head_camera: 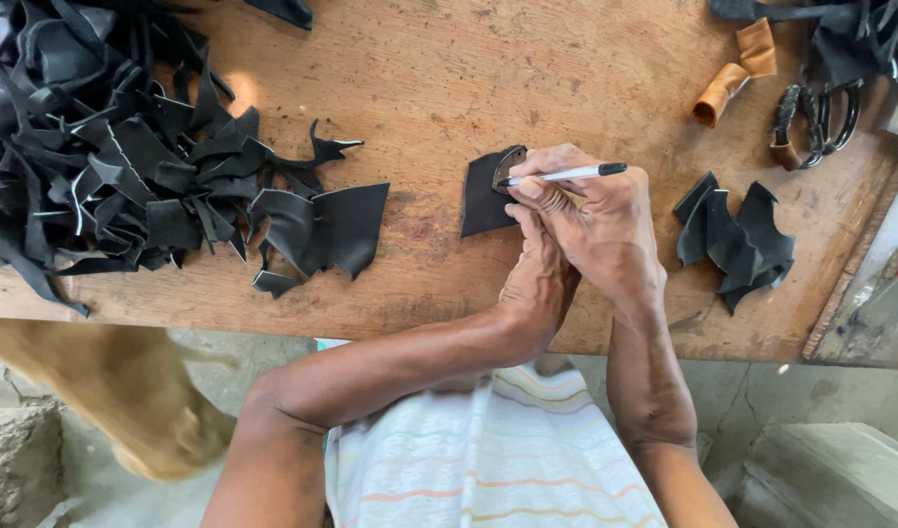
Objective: The person selects black leather pieces from a pile on a wooden table, places them flat, and uses a white marker to trace outlines on them. They occasionally use a small metal template to guide the marking. Marked pieces are set aside on the table.
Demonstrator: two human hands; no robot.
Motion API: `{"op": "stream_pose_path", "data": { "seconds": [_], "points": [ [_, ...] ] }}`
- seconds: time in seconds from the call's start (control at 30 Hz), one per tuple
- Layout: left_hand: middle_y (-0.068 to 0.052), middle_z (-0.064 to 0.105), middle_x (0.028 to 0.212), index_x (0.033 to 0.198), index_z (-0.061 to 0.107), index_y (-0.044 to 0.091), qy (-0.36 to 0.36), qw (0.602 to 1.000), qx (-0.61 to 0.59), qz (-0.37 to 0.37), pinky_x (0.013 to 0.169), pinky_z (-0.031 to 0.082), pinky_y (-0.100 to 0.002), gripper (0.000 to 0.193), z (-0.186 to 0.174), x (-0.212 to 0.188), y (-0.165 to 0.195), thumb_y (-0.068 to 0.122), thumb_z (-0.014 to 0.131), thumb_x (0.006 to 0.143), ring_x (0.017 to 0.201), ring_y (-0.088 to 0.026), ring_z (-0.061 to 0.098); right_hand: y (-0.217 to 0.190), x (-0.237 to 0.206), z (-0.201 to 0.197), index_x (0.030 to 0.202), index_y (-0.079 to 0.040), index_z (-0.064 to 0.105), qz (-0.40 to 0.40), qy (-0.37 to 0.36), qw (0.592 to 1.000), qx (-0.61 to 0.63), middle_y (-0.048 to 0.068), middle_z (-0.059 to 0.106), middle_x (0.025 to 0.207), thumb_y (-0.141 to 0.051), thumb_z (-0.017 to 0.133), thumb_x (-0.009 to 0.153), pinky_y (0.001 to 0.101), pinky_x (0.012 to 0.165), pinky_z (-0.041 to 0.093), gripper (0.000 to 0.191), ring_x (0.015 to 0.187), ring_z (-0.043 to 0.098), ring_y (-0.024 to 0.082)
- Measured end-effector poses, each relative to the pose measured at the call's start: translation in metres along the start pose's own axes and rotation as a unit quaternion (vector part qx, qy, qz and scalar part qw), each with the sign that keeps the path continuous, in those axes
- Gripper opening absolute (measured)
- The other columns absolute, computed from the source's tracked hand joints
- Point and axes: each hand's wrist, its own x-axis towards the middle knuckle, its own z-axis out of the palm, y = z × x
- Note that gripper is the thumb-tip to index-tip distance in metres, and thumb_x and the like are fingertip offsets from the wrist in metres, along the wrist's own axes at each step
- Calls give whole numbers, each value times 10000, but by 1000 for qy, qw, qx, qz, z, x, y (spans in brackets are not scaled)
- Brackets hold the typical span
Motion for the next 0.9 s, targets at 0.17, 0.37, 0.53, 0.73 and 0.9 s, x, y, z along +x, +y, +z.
{"op": "stream_pose_path", "data": {
  "seconds": [0.17, 0.37, 0.53, 0.73, 0.9],
  "points": [
    [-335, 459, 1449, 1441, 517, -5, 7, 1000, -29, 3, 916, 358, -747, 627, 8, 0, 6, 370, 515, 938, 1263, -576, 444, -5, 1, 2, 1077, -3, 735, -5, -4, 1000, -30, 93, 766, 1025, -61, 755, 985, 298, 848, 608, 110, 962, 762, 174],
    [-327, 439, 1470, 1448, 508, 6, -4, 998, -50, 25, 922, 343, -761, 629, 9, -1, 4, 382, 508, 943, 1286, -582, 408, -9, 4, 3, 1054, 1, 735, 0, -12, 998, -63, 92, 773, 999, -63, 772, 963, 302, 808, 604, 117, 908, 756, 172],
    [-383, 478, 1412, 1440, 521, -67, 11, 999, -30, -12, 946, 381, -683, 641, 3, -4, -2, 361, 504, 964, 1239, -599, 466, -11, 6, 6, 1074, -4, 714, 25, 10, 999, -38, 79, 772, 963, -61, 741, 990, 258, 757, 624, 105, 882, 759, 118],
    [-406, 456, 1388, 1435, 468, -124, 34, 997, 1, -69, 946, 422, -606, 674, -5, -7, -11, 312, 493, 921, 1206, -613, 493, -6, 7, 13, 1053, 43, 670, 41, 70, 997, 10, 63, 715, 895, -28, 664, 1068, 266, 748, 634, 73, 836, 710, 97],
    [-409, 459, 1405, 1434, 468, -146, 71, 991, 10, -110, 975, 423, -578, 667, -7, -11, -14, 312, 456, 950, 1202, -585, 505, -1, 6, 21, 1044, 43, 644, 91, 115, 982, 120, 51, 696, 900, -30, 642, 1062, 262, 769, 687, 75, 848, 710, 84]
  ]
}}
